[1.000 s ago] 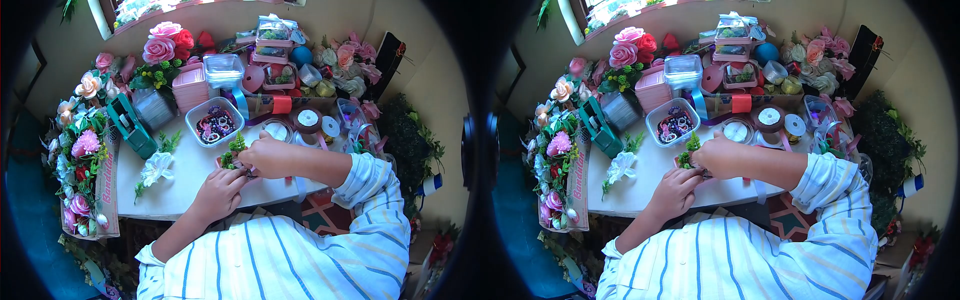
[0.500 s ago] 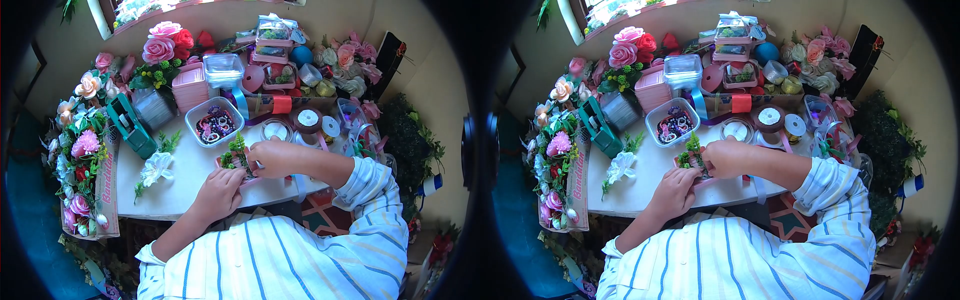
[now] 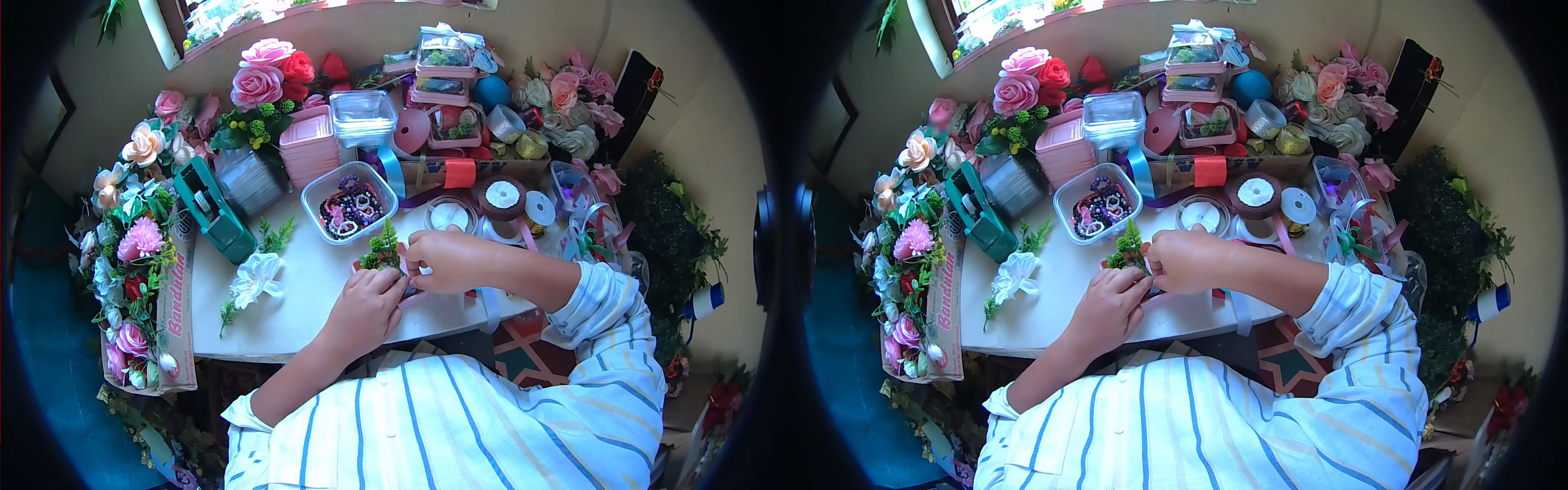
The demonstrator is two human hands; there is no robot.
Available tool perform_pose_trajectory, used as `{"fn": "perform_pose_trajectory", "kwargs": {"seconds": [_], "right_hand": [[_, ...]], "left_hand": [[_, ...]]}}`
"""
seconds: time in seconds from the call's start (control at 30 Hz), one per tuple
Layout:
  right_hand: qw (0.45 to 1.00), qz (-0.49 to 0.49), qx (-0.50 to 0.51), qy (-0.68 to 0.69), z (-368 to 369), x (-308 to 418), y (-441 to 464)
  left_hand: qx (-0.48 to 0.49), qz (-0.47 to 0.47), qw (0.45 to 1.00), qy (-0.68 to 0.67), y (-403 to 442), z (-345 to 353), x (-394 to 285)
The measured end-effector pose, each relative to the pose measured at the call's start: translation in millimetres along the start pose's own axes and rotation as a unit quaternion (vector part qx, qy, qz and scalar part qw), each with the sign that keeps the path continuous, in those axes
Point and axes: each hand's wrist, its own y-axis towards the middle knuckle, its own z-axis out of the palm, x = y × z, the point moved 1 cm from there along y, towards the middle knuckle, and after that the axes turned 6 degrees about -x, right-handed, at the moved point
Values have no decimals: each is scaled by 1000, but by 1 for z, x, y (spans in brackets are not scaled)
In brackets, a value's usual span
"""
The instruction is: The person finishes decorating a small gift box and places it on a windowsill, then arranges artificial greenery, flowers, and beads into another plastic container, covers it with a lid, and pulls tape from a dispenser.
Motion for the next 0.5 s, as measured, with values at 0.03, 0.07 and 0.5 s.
{"fn": "perform_pose_trajectory", "kwargs": {"seconds": [0.03, 0.07, 0.5], "right_hand": [[1000, 0, 0, 0, -1, 1, 0], [1000, 5, 2, -8, -2, 2, 1], [998, -21, -19, -61, -9, 20, -11]], "left_hand": [[0, 0, 1000, 0, 0, 1, 1], [-4, -1, 1000, -4, -1, 1, 2], [-7, -4, 1000, -26, -3, 2, 4]]}}
